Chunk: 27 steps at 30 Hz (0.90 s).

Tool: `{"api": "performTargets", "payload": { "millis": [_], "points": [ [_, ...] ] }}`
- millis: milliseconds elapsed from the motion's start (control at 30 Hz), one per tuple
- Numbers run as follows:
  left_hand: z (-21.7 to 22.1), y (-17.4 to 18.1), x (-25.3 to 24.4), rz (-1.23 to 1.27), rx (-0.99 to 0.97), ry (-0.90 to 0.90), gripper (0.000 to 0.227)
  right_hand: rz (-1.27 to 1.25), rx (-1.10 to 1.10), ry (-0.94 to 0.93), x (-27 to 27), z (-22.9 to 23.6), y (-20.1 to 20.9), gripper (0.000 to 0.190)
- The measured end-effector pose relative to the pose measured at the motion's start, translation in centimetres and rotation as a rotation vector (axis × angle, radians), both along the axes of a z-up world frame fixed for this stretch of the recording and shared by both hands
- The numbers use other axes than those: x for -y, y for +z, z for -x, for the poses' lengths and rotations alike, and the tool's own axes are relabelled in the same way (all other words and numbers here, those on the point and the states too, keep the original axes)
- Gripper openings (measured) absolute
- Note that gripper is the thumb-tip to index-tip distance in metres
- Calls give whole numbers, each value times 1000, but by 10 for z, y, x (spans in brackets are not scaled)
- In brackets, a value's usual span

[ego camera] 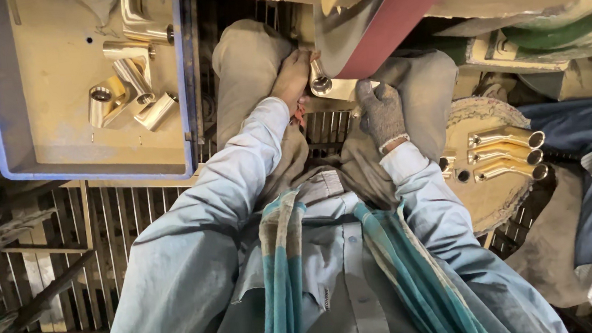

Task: The person sits on the floor and uses a belt sander to polish the edges of L-shaped metal pipes. They hold each pipe with both hands, rotate it to sand different sides, and place the finished pieces on a nearby wooden board.

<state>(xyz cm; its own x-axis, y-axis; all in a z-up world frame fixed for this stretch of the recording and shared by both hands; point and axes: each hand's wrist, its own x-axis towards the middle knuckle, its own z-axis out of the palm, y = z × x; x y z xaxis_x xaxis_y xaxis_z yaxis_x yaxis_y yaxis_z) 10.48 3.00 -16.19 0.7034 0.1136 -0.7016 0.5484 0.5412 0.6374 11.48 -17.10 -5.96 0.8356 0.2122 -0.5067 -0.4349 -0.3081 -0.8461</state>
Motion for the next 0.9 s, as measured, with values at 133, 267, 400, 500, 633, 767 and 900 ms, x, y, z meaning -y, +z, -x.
{"api": "performTargets", "payload": {
  "millis": [133, 267, 400, 500, 633, 767, 900],
  "points": [
    [-4, 0, 2, -3, -98, -53, 36, 59, -53, 14, 5, -3, 6, 38],
    [8, 6, -4, 100, -116, -87, 34, 27, -49, 142, 18, 1, 10, 38],
    [30, 22, -12, 53, -3, -55, 33, -98, 78, 250, 26, 14, 7, 34],
    [37, 39, -16, -110, 277, 5, 31, -12, 294, 320, 22, 15, 0, 32],
    [36, 57, -23, -220, 424, 27, 30, -113, 371, 279, 13, 16, -5, 34],
    [28, 59, -27, -220, 450, 27, 29, -65, 384, 279, 6, 12, -6, 28],
    [18, 51, -25, -200, 377, 38, 30, -128, 264, 216, 1, 7, -6, 29]
  ]
}}
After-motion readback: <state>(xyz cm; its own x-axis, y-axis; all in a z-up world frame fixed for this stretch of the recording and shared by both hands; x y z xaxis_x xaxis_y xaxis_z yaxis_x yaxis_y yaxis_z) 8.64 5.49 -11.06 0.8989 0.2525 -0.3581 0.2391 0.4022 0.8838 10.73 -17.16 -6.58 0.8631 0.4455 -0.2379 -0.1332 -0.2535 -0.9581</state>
